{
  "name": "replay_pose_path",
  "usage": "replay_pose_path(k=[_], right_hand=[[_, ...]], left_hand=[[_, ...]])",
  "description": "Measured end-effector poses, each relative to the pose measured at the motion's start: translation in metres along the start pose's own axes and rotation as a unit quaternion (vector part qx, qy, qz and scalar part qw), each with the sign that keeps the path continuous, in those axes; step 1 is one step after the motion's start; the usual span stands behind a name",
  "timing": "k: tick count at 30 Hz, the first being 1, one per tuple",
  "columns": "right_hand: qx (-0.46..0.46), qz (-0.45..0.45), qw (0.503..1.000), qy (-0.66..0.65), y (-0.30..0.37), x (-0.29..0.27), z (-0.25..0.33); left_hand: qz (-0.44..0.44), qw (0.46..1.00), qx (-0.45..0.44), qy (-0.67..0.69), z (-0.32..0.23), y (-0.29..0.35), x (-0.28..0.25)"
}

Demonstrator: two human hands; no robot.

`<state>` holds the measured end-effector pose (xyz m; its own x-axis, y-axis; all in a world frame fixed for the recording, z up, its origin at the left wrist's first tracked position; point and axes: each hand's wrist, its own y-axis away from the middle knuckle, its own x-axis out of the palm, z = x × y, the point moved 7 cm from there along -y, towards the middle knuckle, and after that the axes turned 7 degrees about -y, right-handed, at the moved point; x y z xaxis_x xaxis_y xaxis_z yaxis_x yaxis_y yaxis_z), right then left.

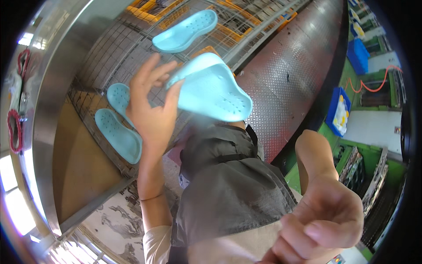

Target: The person picks light-blue slipper uppers from a conveyor and places them on a metal rack. Then they take small cylindrical inserts from a blue bin and place them into a green machine, repeating the cycle.

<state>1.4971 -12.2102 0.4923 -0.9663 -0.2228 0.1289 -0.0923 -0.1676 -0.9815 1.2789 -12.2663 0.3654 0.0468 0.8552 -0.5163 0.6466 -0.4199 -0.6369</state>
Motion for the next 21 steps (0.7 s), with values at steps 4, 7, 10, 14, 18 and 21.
replay_pose_path(k=[4,7,10,14,18,21], right_hand=[[-0.294,0.155,0.849,-0.41,-0.009,-0.017,-0.03],[-0.405,0.066,0.833,-0.372,0.008,-0.042,-0.035],[-0.382,0.104,0.806,-0.44,0.023,-0.042,-0.044],[-0.19,0.248,0.885,-0.344,0.026,-0.005,-0.075],[-0.091,0.22,0.847,-0.476,0.026,-0.006,-0.101],[-0.086,0.205,0.817,-0.533,0.033,-0.008,-0.108]], left_hand=[[-0.012,1.0,-0.019,-0.002,0.008,0.005,0.0],[-0.011,0.999,-0.003,-0.047,0.009,0.007,0.0],[-0.055,0.993,0.074,-0.077,0.014,-0.002,0.001],[-0.083,0.974,0.085,-0.192,0.068,-0.018,-0.02],[-0.051,0.944,-0.228,-0.233,0.193,-0.032,-0.047],[-0.019,0.946,-0.091,-0.311,0.227,-0.042,-0.044]])
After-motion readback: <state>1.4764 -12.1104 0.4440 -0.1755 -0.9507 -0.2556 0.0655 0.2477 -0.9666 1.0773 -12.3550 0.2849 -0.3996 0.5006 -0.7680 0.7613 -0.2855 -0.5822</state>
